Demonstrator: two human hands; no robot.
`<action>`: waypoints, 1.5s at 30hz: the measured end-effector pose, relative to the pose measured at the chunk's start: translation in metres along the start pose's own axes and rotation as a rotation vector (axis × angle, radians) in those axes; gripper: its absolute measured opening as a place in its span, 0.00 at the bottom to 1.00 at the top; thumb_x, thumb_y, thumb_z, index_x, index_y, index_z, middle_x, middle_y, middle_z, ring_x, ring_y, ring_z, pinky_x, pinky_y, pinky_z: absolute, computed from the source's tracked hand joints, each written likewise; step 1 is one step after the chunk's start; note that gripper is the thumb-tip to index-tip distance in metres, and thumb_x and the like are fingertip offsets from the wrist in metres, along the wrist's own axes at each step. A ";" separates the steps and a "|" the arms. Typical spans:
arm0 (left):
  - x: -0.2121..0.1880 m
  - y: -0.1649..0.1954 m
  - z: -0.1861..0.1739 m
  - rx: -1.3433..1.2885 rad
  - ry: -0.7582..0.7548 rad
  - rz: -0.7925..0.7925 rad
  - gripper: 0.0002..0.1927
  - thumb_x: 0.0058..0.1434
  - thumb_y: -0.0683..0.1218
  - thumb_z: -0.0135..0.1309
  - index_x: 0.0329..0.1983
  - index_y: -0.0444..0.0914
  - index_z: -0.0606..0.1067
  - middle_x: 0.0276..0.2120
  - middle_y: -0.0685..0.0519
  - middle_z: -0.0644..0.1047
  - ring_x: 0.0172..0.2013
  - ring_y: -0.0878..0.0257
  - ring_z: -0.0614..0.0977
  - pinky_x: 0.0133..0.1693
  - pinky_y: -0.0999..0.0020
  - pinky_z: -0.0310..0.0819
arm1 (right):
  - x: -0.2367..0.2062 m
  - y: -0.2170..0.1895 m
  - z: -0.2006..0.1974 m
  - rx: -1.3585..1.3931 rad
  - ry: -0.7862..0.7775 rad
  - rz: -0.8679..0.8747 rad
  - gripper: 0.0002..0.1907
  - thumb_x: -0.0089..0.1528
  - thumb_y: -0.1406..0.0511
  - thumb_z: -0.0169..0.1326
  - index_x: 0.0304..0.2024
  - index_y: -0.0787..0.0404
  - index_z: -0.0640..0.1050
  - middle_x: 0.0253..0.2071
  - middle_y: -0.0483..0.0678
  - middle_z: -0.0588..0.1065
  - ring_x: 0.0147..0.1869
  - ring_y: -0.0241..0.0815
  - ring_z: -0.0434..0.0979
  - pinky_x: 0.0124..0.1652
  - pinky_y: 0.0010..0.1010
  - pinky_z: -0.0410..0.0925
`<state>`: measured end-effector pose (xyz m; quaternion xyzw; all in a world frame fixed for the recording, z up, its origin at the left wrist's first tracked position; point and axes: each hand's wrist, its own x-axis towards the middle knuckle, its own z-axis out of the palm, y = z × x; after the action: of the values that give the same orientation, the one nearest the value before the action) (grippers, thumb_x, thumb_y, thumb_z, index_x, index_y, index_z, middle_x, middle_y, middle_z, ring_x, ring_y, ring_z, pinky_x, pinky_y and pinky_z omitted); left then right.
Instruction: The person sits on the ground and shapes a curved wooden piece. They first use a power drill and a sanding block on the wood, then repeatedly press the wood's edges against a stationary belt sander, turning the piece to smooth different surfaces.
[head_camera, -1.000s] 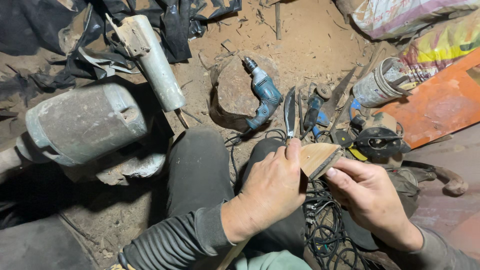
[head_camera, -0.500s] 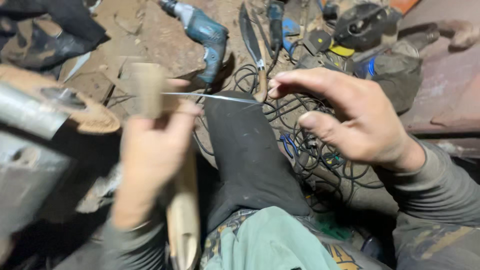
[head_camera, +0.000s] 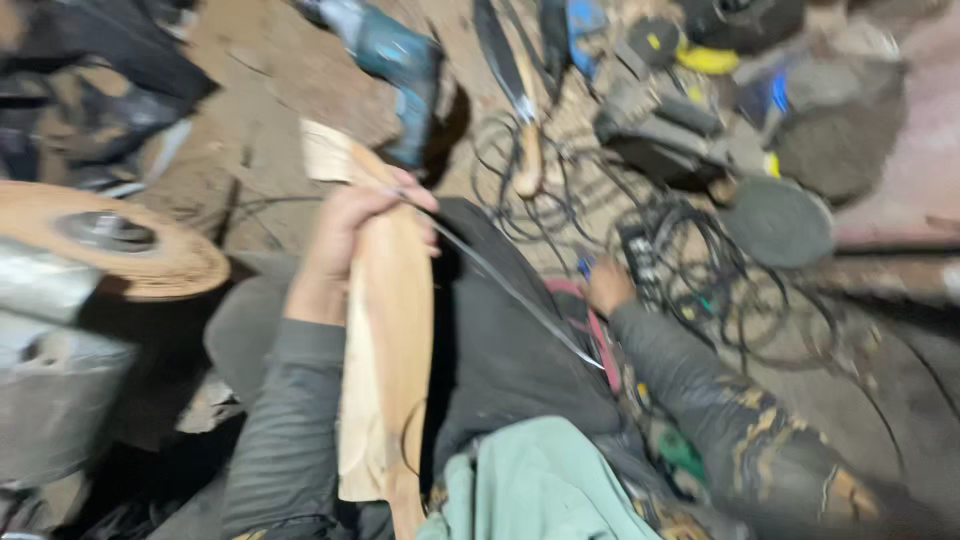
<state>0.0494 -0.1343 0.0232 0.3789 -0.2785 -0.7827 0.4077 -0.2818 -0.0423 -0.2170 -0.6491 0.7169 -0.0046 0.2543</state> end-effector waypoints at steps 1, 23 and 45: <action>0.006 -0.002 -0.004 -0.041 -0.037 -0.027 0.17 0.64 0.42 0.52 0.53 0.29 0.70 0.38 0.38 0.78 0.34 0.47 0.83 0.36 0.48 0.84 | 0.000 -0.005 0.008 -0.038 0.059 0.013 0.35 0.50 0.57 0.68 0.53 0.70 0.72 0.54 0.67 0.69 0.55 0.70 0.71 0.51 0.52 0.68; -0.023 -0.065 -0.026 0.109 -0.288 -0.430 0.14 0.63 0.44 0.56 0.48 0.32 0.72 0.47 0.41 0.81 0.42 0.50 0.87 0.39 0.55 0.84 | -0.055 -0.100 -0.167 1.321 -0.906 -0.323 0.28 0.61 0.63 0.54 0.61 0.73 0.71 0.52 0.63 0.78 0.57 0.57 0.81 0.57 0.45 0.70; -0.037 -0.074 -0.040 0.268 -0.344 -0.299 0.12 0.60 0.40 0.53 0.44 0.28 0.75 0.33 0.44 0.81 0.31 0.57 0.86 0.34 0.63 0.83 | -0.001 -0.134 -0.150 1.261 -1.299 -0.055 0.20 0.67 0.62 0.52 0.52 0.74 0.75 0.45 0.66 0.77 0.48 0.61 0.82 0.47 0.53 0.76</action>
<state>0.0641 -0.0702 -0.0406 0.3277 -0.3861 -0.8432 0.1804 -0.2127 -0.1111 -0.0404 -0.2811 0.2810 -0.0352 0.9170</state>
